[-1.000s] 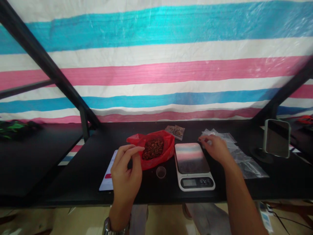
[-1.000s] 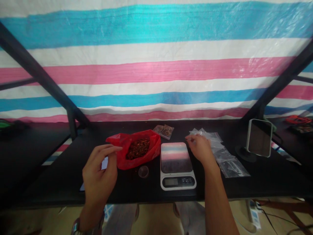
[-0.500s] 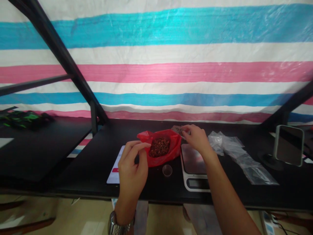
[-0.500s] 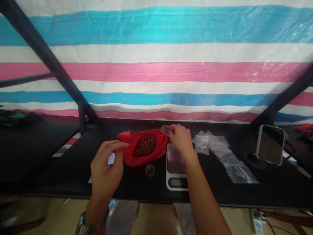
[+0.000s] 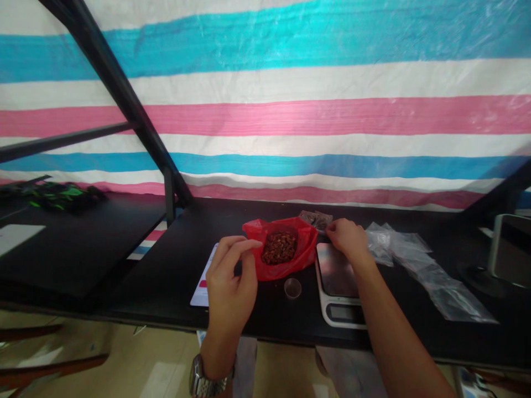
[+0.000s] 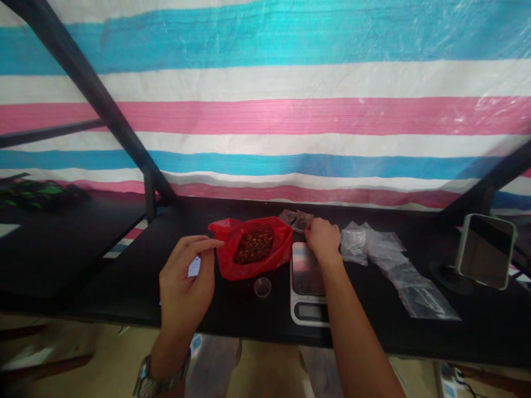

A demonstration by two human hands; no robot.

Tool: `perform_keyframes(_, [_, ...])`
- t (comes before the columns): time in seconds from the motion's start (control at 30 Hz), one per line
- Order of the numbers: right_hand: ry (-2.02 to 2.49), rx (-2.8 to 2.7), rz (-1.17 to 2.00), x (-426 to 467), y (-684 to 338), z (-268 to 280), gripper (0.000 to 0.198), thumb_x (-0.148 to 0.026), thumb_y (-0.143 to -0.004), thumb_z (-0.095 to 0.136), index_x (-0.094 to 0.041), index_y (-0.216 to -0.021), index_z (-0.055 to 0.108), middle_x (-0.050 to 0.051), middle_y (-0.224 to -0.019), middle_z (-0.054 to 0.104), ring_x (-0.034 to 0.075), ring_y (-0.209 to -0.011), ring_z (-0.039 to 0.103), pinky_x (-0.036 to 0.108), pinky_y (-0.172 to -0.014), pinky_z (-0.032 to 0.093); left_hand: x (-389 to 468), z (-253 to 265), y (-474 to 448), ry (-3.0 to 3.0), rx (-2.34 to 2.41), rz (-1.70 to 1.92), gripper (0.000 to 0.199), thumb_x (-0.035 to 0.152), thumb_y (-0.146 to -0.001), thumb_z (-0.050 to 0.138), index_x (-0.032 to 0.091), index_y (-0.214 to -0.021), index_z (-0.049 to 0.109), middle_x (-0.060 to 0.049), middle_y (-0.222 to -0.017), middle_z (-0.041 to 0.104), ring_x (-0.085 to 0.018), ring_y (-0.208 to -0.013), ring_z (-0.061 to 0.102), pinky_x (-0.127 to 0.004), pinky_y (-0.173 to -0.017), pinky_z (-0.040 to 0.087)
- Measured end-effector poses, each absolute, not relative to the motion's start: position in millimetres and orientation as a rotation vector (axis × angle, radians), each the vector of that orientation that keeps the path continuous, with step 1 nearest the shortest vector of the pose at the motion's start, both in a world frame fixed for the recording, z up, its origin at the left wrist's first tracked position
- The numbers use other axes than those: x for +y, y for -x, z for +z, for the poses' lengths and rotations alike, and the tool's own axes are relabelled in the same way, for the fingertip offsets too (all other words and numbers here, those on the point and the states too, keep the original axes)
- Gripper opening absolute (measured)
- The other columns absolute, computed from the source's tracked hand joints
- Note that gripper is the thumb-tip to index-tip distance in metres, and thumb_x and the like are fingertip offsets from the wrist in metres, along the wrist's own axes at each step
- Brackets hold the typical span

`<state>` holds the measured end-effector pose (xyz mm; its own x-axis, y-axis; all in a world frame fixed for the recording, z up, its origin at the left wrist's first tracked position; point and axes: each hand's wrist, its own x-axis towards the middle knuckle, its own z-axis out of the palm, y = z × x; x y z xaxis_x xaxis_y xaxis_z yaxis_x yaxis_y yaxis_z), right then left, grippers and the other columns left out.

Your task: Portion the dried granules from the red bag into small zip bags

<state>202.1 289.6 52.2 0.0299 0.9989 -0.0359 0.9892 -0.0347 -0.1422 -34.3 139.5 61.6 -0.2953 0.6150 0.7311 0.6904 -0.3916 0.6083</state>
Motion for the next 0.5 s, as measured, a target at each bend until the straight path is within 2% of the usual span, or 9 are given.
perform_keyframes(0.07, [2.186,-2.126,0.194,292.8,-206.9,49.0,0.029,-0.026,-0.100,0.057,-0.022,-0.108,0.085,0.017,-0.115,0.081,0.034,-0.114,0.075,0.042,-0.095,0.050,140.7,61.1,33.6,1.831,-1.690,-1.792,0.025,0.010,-0.101,0.057,0.023,-0.093,0.077,-0.003,-0.097,0.071,-0.016,-0.093,0.069,-0.029,-0.084,0.054])
perform_keyframes(0.13, [2.105,-2.151,0.183,295.0,-209.5,44.7,0.029,-0.029,-0.099,0.062,-0.023,-0.119,0.082,0.016,-0.124,0.078,0.034,-0.118,0.073,0.041,-0.095,0.051,142.1,61.1,32.1,1.840,-1.688,-1.784,0.025,0.009,-0.101,0.057,0.022,-0.093,0.077,-0.002,-0.097,0.071,-0.015,-0.093,0.069,-0.028,-0.085,0.054])
perform_keyframes(0.27, [1.960,-2.226,0.146,295.1,-208.8,40.7,0.051,-0.034,-0.094,0.074,-0.023,-0.143,0.069,0.017,-0.140,0.070,0.035,-0.125,0.068,0.042,-0.097,0.051,144.0,62.6,27.0,1.866,-1.674,-1.775,0.025,0.008,-0.102,0.057,0.021,-0.093,0.076,-0.002,-0.096,0.071,-0.014,-0.094,0.069,-0.027,-0.087,0.053])
perform_keyframes(0.4, [2.087,-2.155,0.148,292.8,-209.4,46.0,0.033,-0.029,-0.102,0.062,-0.023,-0.130,0.078,0.017,-0.130,0.076,0.035,-0.123,0.071,0.044,-0.100,0.050,145.0,64.4,21.2,1.874,-1.656,-1.767,0.024,0.008,-0.101,0.057,0.021,-0.093,0.076,-0.003,-0.096,0.071,-0.015,-0.093,0.069,-0.029,-0.087,0.053])
perform_keyframes(0.5, [2.154,-2.123,0.169,292.8,-213.8,49.4,0.033,-0.025,-0.104,0.053,-0.022,-0.121,0.082,0.018,-0.124,0.080,0.035,-0.122,0.073,0.043,-0.100,0.050,146.3,64.1,18.2,1.877,-1.650,-1.755,0.024,0.007,-0.101,0.058,0.021,-0.093,0.076,-0.003,-0.095,0.071,-0.015,-0.092,0.068,-0.029,-0.085,0.053])
